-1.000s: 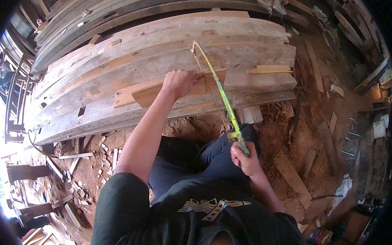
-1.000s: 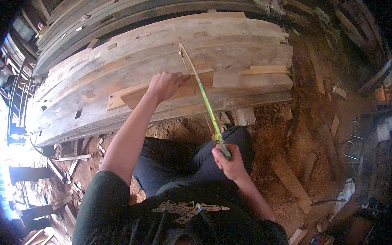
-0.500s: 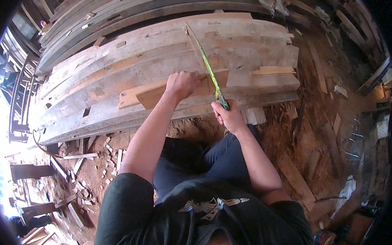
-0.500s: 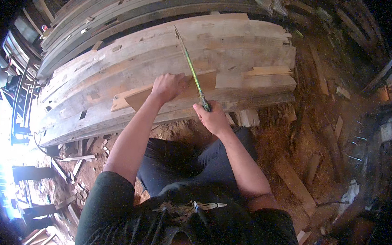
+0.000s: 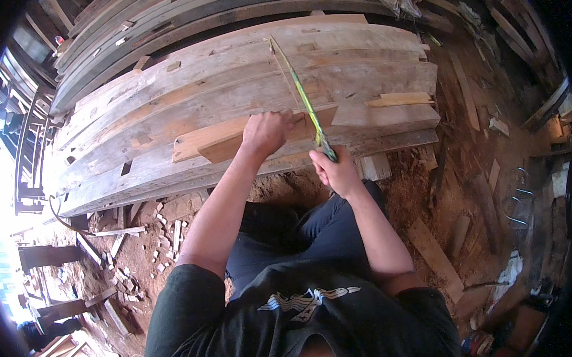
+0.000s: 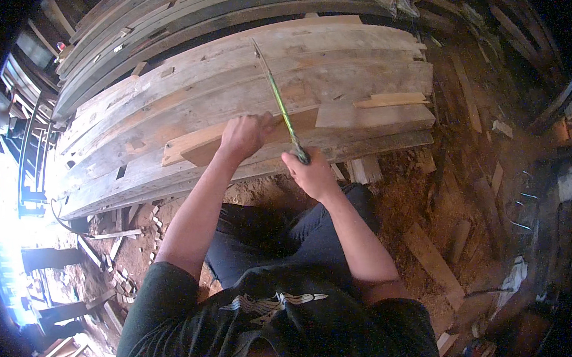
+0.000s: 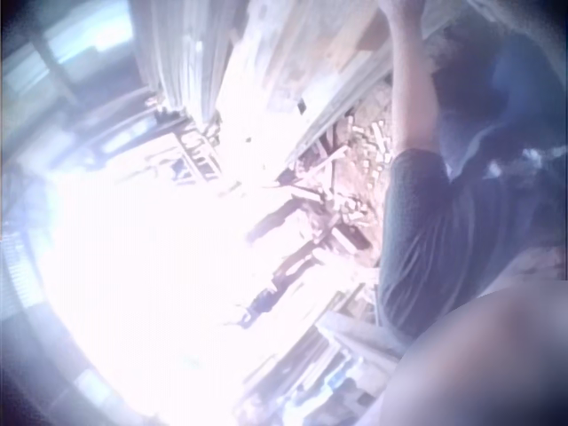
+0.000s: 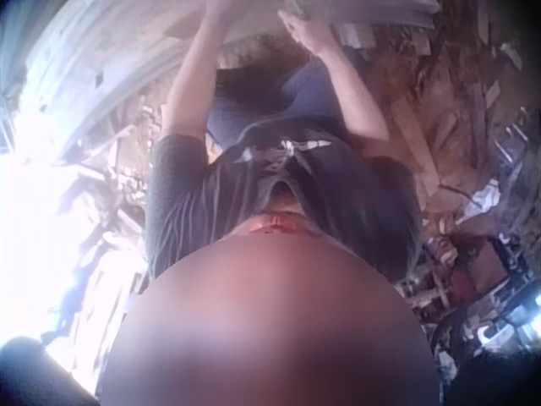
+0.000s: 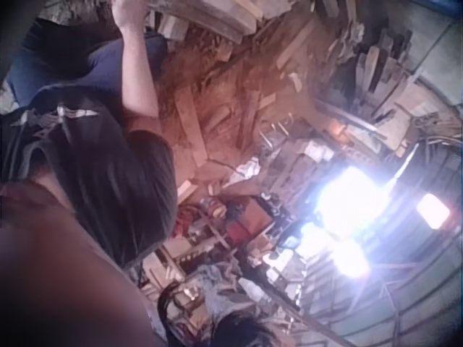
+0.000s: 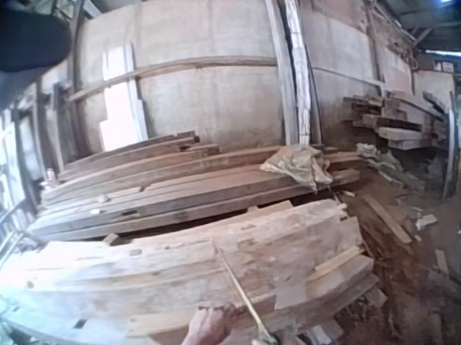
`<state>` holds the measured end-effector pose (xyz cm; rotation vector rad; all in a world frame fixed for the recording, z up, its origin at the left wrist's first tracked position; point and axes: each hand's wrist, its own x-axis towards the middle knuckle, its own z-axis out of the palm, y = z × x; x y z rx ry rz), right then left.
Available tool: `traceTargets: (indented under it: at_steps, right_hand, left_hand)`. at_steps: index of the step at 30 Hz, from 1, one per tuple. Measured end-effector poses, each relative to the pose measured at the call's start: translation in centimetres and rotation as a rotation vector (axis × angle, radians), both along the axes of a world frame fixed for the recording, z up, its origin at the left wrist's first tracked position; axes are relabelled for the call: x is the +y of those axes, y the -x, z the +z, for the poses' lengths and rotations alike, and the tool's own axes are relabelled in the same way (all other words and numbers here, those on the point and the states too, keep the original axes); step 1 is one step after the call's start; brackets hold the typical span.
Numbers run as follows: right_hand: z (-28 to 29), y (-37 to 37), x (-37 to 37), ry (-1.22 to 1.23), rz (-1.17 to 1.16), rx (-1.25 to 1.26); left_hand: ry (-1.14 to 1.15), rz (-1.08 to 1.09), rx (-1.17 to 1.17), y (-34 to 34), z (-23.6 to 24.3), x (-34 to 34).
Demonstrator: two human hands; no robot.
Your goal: The person uses a hand saw to cut a small wooden plank resting on a larger wooden surface. They hold the plank steady with their left hand while sawing with their right hand, creating a straight cut through the wood.
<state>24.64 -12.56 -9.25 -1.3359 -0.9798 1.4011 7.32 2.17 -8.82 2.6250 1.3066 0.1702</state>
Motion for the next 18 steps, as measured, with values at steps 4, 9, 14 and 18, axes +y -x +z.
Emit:
traceTargets:
  at_steps: [4,9,14,18]
  right_hand:
    - [0.5,-0.3,0.7,0.027,0.007,-0.054]
    - [-0.4,-0.3,-6.7,-0.075,-0.019,-0.125]
    - [-1.2,-0.7,-7.1,0.033,-0.095,0.086]
    - [-0.4,-2.2,-1.6,-0.041,0.029,0.045]
  left_hand:
    - [0.017,0.040,0.017,-0.1,0.0,0.8]
    - [0.010,0.064,-0.006,0.0,0.2,2.0]
    - [0.077,-0.007,0.054,-0.2,0.2,1.7]
    - [0.029,0.022,-0.008,0.2,0.5,1.0]
